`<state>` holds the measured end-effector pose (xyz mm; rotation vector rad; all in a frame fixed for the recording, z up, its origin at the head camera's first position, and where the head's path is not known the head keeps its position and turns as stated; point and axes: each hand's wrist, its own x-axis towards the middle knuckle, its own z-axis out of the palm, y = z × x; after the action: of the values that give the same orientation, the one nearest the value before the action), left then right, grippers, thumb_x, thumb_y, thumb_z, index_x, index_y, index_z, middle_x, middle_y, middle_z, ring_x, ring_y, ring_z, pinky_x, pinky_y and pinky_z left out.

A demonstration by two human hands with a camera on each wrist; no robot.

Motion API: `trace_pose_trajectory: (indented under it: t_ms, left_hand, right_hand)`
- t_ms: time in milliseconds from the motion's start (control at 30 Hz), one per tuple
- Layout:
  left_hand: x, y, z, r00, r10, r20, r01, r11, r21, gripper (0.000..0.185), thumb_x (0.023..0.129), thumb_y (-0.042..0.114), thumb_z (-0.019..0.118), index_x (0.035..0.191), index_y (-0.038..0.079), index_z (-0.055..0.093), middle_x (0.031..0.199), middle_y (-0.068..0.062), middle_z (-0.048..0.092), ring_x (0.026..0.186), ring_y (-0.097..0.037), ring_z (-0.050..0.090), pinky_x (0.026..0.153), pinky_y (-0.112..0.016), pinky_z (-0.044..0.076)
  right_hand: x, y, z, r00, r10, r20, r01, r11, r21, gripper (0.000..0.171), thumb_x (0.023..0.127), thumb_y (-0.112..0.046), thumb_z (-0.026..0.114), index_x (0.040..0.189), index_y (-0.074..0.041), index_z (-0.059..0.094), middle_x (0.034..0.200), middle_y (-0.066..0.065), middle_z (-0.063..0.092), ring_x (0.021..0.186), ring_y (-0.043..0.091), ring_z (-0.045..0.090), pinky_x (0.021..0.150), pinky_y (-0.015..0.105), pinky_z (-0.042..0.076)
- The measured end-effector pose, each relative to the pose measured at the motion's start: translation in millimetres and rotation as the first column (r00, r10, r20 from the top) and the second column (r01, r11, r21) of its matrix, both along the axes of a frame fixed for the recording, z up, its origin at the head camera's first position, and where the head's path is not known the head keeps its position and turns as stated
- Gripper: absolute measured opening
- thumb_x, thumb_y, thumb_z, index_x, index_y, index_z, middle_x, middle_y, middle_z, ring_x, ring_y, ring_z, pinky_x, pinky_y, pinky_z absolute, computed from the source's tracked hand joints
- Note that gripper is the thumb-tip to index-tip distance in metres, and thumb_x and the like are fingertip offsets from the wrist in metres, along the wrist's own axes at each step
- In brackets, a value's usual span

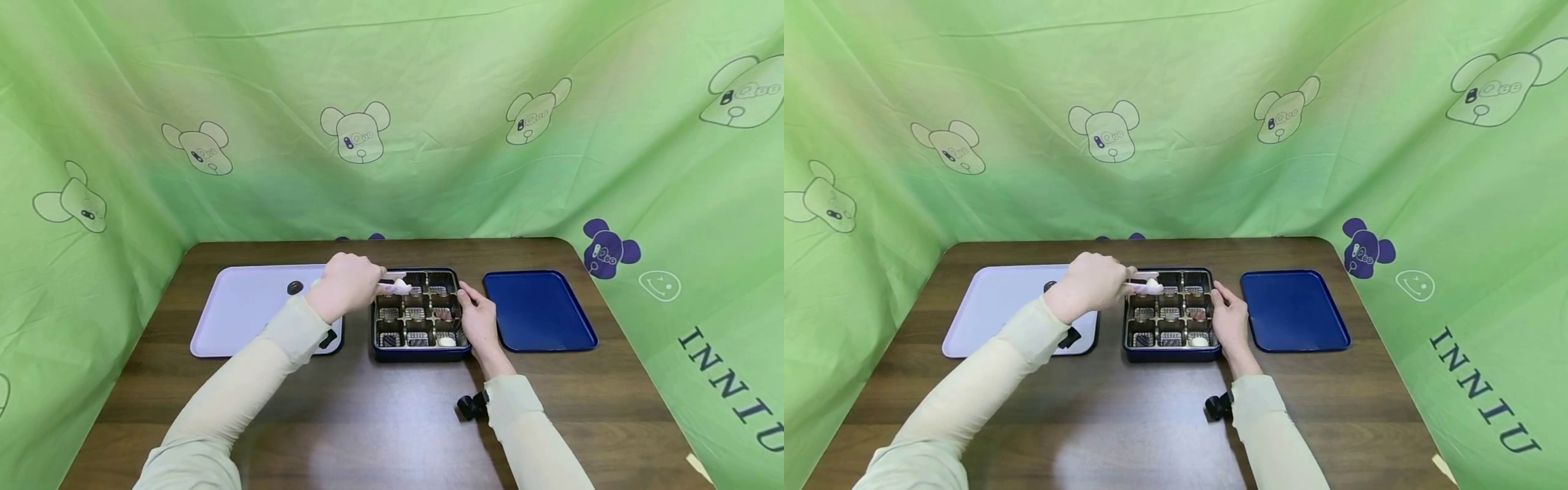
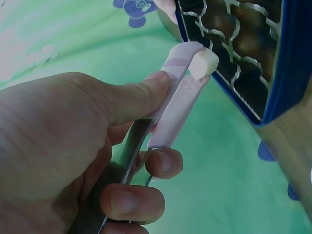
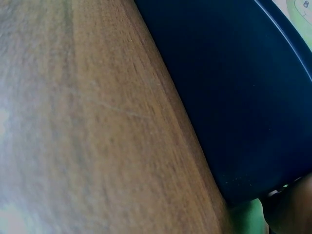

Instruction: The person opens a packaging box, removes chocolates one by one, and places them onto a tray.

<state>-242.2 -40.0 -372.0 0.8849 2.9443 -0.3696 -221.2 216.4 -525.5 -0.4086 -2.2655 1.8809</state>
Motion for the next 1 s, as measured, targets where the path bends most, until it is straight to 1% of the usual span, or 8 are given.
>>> trace_pose_trajectory:
  t_ms: [100,300,367,500,600,733,833,1000]
  left_hand:
    - [0.3,-9.5,1.5,1.000,0.012,0.005,-0.012,1.000,0.015,0.030,0.100,0.047,0.059,0.109,0.021,0.070,0.093,-0.003,0.073,0.080,-0.030,0.070,0.062,-0.046,0.055]
    - [1.3,-33.9,4.0,0.999,0.041,-0.019,-0.040,0.998,0.057,0.029,0.100,0.043,0.061,0.119,0.022,0.070,0.095,-0.006,0.073,0.079,-0.032,0.070,0.061,-0.047,0.053]
    - [1.0,-44.2,3.2,0.998,0.059,-0.022,-0.057,0.995,0.078,0.031,0.100,0.042,0.061,0.122,0.023,0.070,0.096,-0.006,0.073,0.079,-0.032,0.070,0.061,-0.047,0.053]
    - [-0.1,-67.1,-1.3,0.994,0.109,-0.018,-0.106,0.987,0.120,0.032,0.099,0.043,0.062,0.123,0.023,0.070,0.094,-0.006,0.073,0.078,-0.031,0.069,0.059,-0.047,0.052]
    - [-0.4,-84.0,-4.9,0.988,0.156,-0.002,-0.154,0.977,0.149,0.035,0.098,0.044,0.063,0.125,0.023,0.070,0.092,-0.006,0.072,0.076,-0.030,0.068,0.057,-0.046,0.051]
    - [2.4,-105.2,-8.4,0.980,0.198,0.018,-0.197,0.962,0.187,0.036,0.097,0.042,0.064,0.127,0.022,0.070,0.094,-0.007,0.072,0.080,-0.031,0.068,0.061,-0.048,0.051]
    - [6.1,-120.2,-11.6,0.976,0.216,0.029,-0.217,0.951,0.220,0.034,0.098,0.040,0.065,0.125,0.021,0.071,0.096,-0.010,0.073,0.081,-0.033,0.068,0.061,-0.050,0.050]
    - [11.7,-140.1,-17.1,0.959,0.267,0.091,-0.281,0.926,0.251,0.034,0.100,0.041,0.060,0.123,0.018,0.069,0.100,-0.013,0.072,0.082,-0.034,0.066,0.056,-0.049,0.049]
  right_hand:
    - [0.1,-0.1,0.6,1.000,0.001,0.003,-0.001,1.000,0.000,0.041,0.106,-0.019,0.054,0.144,-0.002,0.054,0.149,0.019,0.049,0.144,0.028,0.039,0.117,0.040,0.032]
    - [-0.3,-0.3,1.5,1.000,0.006,0.006,-0.006,1.000,-0.004,0.041,0.106,-0.020,0.054,0.144,-0.003,0.054,0.150,0.018,0.049,0.144,0.028,0.039,0.116,0.041,0.033]
    - [-0.6,-0.4,1.7,1.000,0.009,0.005,-0.009,1.000,-0.003,0.041,0.106,-0.019,0.054,0.144,-0.003,0.054,0.150,0.018,0.049,0.144,0.028,0.039,0.116,0.041,0.033]
    - [-1.2,-0.4,1.2,1.000,0.012,0.007,-0.012,1.000,0.004,0.041,0.106,-0.020,0.054,0.144,-0.002,0.054,0.150,0.018,0.049,0.144,0.028,0.040,0.116,0.040,0.033]
    - [-1.3,-0.1,0.6,1.000,0.012,0.005,-0.012,1.000,0.010,0.041,0.106,-0.020,0.054,0.144,-0.002,0.054,0.150,0.018,0.050,0.144,0.028,0.040,0.116,0.040,0.033]
    - [-0.6,0.3,0.2,1.000,0.011,0.004,-0.011,1.000,0.013,0.042,0.106,-0.020,0.054,0.144,-0.003,0.054,0.149,0.018,0.050,0.144,0.028,0.040,0.116,0.041,0.033]
    - [0.6,0.0,0.5,1.000,0.016,0.012,-0.016,1.000,0.016,0.042,0.106,-0.021,0.054,0.145,-0.004,0.054,0.150,0.018,0.050,0.144,0.029,0.039,0.116,0.041,0.033]
    - [1.7,-0.1,0.7,1.000,0.016,0.017,-0.016,1.000,0.021,0.043,0.107,-0.023,0.053,0.146,-0.005,0.053,0.151,0.017,0.049,0.145,0.029,0.039,0.116,0.042,0.033]
